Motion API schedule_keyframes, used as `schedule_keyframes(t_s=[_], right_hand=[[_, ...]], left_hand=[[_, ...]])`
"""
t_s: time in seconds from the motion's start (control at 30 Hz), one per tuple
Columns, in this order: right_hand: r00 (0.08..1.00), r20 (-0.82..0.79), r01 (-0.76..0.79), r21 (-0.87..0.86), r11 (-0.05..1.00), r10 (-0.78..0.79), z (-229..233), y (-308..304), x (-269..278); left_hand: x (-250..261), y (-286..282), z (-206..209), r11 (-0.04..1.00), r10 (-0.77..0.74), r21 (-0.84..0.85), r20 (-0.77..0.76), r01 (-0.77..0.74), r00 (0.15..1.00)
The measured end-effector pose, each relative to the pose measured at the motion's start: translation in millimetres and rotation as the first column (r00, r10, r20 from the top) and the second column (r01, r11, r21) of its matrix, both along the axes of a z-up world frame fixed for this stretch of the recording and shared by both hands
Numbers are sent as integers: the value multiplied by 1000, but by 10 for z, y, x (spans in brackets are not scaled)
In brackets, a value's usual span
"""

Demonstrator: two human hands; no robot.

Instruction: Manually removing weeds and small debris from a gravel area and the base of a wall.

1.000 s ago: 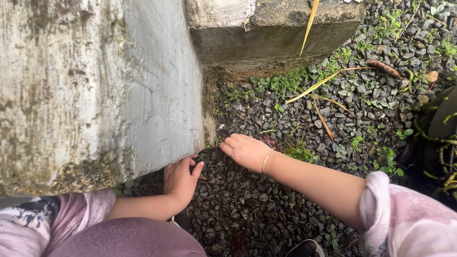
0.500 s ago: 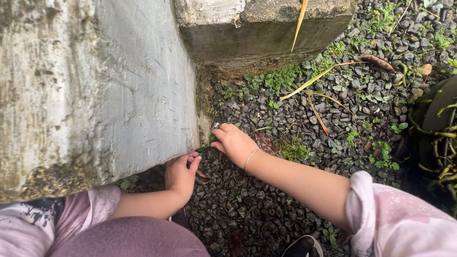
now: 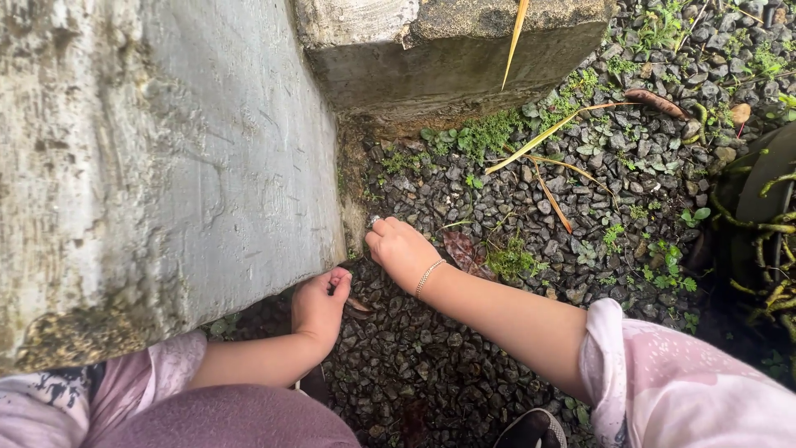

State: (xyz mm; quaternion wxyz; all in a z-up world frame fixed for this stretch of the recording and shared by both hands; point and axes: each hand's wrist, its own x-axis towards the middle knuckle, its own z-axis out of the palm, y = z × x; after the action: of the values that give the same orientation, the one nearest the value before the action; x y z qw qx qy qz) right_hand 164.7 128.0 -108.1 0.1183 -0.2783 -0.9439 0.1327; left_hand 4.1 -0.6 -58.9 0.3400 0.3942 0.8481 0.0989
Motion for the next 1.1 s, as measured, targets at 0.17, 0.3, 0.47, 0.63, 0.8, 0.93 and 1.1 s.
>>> schedule_keyframes(t_s=[0.17, 0.3, 0.47, 0.63, 0.8, 0.93, 1.1], right_hand=[[998, 19, -53, 63, 997, 51, -29, 22, 14], [995, 32, -92, -3, 996, 92, 24, 95, 70], [996, 84, 20, -325, 945, 8, 375, 376, 242], [960, 221, 268, -556, 787, -171, 1348, 809, 789], [866, 467, 479, -669, 568, -179, 2272, 834, 1411], [812, 578, 539, -684, 491, -84, 2248, 609, 1675], [786, 618, 395, -491, 777, -9, 1813, 516, 1850]], left_hand=[[129, 6, 215, 998, 36, 46, 126, -42, 991], [261, -17, 239, 995, 13, 88, 251, -36, 968], [527, 121, 419, 993, 69, 53, 485, -107, 872], [935, 405, 730, 988, 89, 17, 743, -151, 664], [1259, 679, 1131, 992, 73, -95, 970, 85, 233], [1251, 768, 1134, 963, -31, -42, 964, 266, 262], [1126, 677, 837, 966, -180, 33, 795, 256, 579]])
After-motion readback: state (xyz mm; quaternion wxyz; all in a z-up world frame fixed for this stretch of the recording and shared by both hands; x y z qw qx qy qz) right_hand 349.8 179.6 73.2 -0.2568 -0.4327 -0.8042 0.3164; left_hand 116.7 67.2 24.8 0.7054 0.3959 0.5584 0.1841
